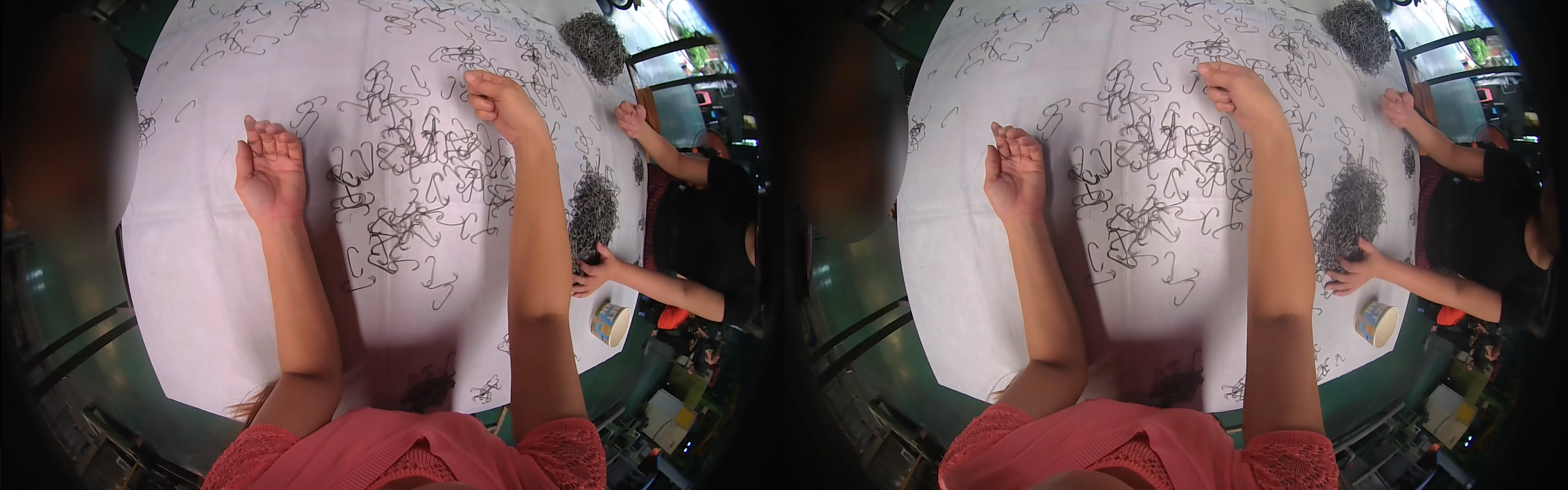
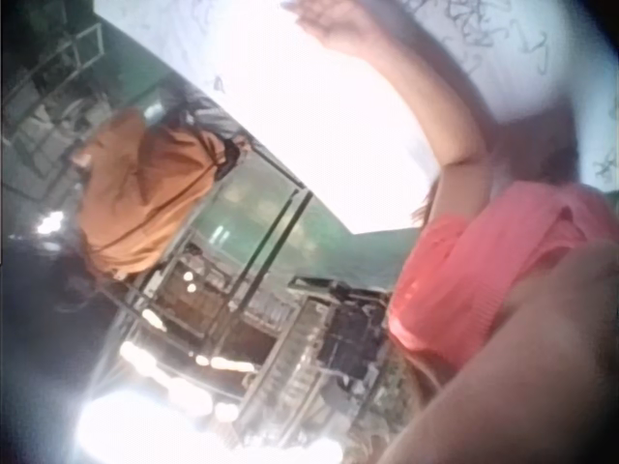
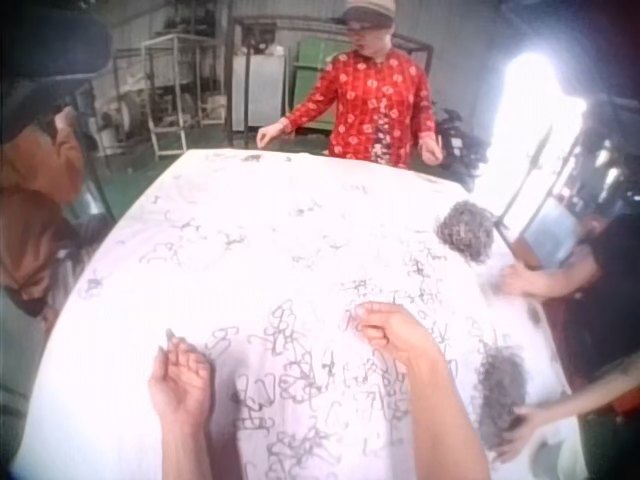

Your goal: The person gathers and organizes a large pile of metal paperclips on a white sheet of paper. They use both hands to scoop up the clips and arrange them into smaller, distinct piles. Other people are visible at the table, also handling paperclips.

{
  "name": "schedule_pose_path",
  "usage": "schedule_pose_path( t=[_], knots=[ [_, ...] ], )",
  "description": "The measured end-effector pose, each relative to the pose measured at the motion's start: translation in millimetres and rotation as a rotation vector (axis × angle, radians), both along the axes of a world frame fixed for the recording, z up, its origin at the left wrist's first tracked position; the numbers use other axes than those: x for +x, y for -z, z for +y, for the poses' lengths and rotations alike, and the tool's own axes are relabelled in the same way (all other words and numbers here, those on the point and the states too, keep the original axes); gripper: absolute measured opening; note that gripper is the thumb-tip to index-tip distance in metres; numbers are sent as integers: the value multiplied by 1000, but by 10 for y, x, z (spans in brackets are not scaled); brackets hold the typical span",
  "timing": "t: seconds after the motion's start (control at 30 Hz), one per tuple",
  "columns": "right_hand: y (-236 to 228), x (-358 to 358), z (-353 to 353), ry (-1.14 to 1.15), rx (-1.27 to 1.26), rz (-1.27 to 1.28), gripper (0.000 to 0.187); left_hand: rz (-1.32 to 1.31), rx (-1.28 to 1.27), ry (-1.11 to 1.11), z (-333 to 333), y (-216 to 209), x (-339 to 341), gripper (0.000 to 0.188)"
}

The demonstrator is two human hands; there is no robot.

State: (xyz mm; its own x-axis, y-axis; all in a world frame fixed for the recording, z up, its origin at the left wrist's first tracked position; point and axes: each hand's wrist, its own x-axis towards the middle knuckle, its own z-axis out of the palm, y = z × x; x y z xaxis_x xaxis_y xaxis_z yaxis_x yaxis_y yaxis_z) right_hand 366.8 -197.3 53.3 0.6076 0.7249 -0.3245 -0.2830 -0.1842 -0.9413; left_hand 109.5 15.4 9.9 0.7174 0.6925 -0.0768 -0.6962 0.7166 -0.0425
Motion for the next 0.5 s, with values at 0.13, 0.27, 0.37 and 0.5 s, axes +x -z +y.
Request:
schedule_pose_path(
  t=[0.13,0.27,0.37,0.5],
  knots=[
    [-54,-277,-188,175,623,409,23,-16,5,11,-17,-17,13,31],
    [-87,-389,-146,310,467,304,25,-7,15,14,-31,-16,21,31],
    [27,-322,-97,109,143,65,26,-13,30,17,-38,-18,47,31],
    [-111,-557,262,-91,-273,-184,25,-21,17,7,-8,-5,6,31]
  ],
)
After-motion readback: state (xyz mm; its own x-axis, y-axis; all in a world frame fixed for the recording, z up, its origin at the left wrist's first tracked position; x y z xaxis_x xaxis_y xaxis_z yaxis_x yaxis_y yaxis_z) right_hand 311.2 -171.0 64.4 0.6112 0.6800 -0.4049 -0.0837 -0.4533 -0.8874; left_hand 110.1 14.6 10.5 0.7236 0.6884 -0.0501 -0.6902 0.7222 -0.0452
